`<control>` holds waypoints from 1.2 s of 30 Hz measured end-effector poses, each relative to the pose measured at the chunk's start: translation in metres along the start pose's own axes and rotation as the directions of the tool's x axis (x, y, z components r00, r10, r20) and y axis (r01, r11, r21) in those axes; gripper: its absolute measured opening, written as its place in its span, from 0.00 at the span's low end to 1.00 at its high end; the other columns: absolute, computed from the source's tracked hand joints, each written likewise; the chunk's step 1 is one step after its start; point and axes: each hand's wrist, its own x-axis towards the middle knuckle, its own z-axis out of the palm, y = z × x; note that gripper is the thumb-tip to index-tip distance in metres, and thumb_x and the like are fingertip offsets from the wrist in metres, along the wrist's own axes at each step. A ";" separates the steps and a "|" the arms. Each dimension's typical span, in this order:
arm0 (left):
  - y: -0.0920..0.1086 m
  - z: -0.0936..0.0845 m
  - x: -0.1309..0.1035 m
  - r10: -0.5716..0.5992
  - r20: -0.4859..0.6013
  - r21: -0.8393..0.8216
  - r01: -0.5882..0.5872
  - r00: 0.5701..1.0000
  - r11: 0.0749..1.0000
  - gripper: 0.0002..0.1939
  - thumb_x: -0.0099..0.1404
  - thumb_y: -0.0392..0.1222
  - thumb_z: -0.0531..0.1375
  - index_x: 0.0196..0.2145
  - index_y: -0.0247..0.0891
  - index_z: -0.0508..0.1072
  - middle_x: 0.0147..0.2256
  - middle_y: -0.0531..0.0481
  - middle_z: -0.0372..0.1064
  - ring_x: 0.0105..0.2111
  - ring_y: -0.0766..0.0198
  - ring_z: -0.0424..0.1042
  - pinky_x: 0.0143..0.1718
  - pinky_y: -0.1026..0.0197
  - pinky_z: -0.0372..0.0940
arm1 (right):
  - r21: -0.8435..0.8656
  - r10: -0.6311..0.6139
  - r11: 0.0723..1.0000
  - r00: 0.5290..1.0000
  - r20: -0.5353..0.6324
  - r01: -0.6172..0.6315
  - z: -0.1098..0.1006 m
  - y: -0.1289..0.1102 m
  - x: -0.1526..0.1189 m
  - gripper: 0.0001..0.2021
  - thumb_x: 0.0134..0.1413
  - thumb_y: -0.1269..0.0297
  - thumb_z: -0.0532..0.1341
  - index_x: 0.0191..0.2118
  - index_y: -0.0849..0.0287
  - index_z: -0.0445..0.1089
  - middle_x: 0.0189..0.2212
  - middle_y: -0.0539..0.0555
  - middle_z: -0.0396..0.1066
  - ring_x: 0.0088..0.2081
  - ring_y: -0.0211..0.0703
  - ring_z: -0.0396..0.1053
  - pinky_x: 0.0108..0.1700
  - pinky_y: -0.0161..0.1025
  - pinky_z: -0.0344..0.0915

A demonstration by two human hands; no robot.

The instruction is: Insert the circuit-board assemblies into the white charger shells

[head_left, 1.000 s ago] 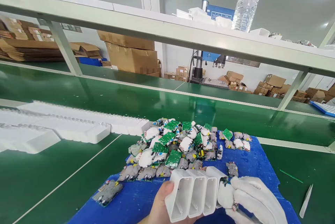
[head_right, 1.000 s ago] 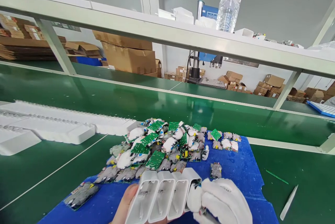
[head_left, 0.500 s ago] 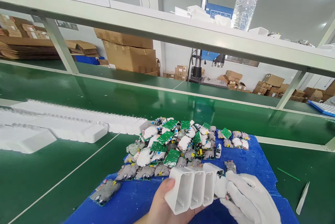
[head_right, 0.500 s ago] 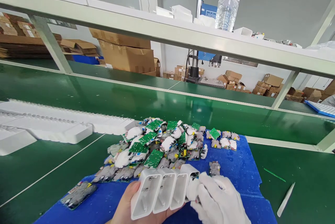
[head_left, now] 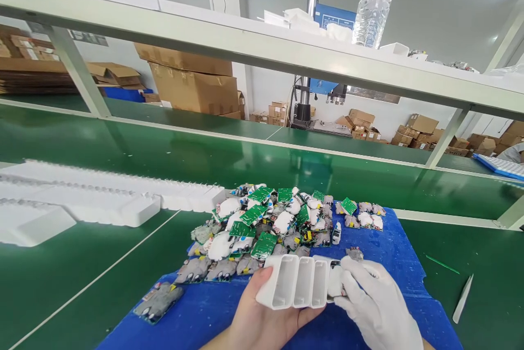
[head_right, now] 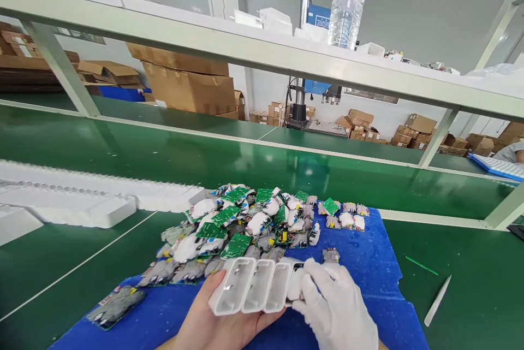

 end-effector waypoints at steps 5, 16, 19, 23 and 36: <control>-0.001 0.000 -0.001 -0.031 -0.011 0.007 0.031 0.999 0.999 0.28 0.53 0.57 0.59 0.44 0.31 0.74 0.47 0.38 0.71 0.46 0.52 0.69 0.51 0.52 0.57 | 0.558 0.269 0.769 0.950 0.160 -0.312 -0.003 0.003 0.006 0.16 0.58 0.51 0.55 0.48 0.51 0.68 0.47 0.55 0.70 0.45 0.45 0.68 0.46 0.42 0.67; -0.007 0.006 -0.009 -0.144 -0.076 0.036 0.147 0.987 0.989 0.24 0.54 0.56 0.57 0.37 0.32 0.77 0.40 0.41 0.75 0.40 0.50 0.72 0.45 0.51 0.59 | 0.674 0.177 -0.053 0.657 0.733 -0.737 -0.010 -0.007 0.028 0.29 0.34 0.43 0.68 0.35 0.64 0.69 0.29 0.51 0.59 0.31 0.37 0.56 0.34 0.33 0.56; -0.007 0.008 -0.008 -0.166 -0.093 0.021 0.169 0.982 0.985 0.27 0.54 0.57 0.57 0.38 0.29 0.76 0.40 0.38 0.75 0.41 0.50 0.72 0.45 0.53 0.60 | 0.675 0.241 -0.051 0.646 0.724 -0.736 -0.010 -0.012 0.032 0.24 0.41 0.45 0.66 0.28 0.65 0.64 0.26 0.49 0.53 0.29 0.34 0.51 0.30 0.32 0.51; -0.007 0.011 -0.007 -0.174 -0.084 0.012 0.175 0.981 0.984 0.28 0.51 0.58 0.60 0.39 0.28 0.76 0.40 0.38 0.75 0.40 0.50 0.72 0.45 0.53 0.61 | 0.686 0.272 -0.065 0.649 0.711 -0.725 -0.001 -0.010 0.020 0.24 0.42 0.45 0.65 0.27 0.65 0.66 0.24 0.48 0.56 0.28 0.34 0.56 0.30 0.32 0.55; -0.002 0.012 -0.002 -0.056 -0.133 -0.009 0.056 0.989 0.998 0.25 0.53 0.57 0.59 0.40 0.34 0.76 0.43 0.40 0.73 0.43 0.51 0.71 0.49 0.51 0.60 | 0.086 -0.008 0.996 0.997 0.072 0.002 -0.005 -0.010 0.000 0.24 0.47 0.67 0.59 0.53 0.56 0.62 0.57 0.58 0.55 0.58 0.52 0.53 0.51 0.47 0.65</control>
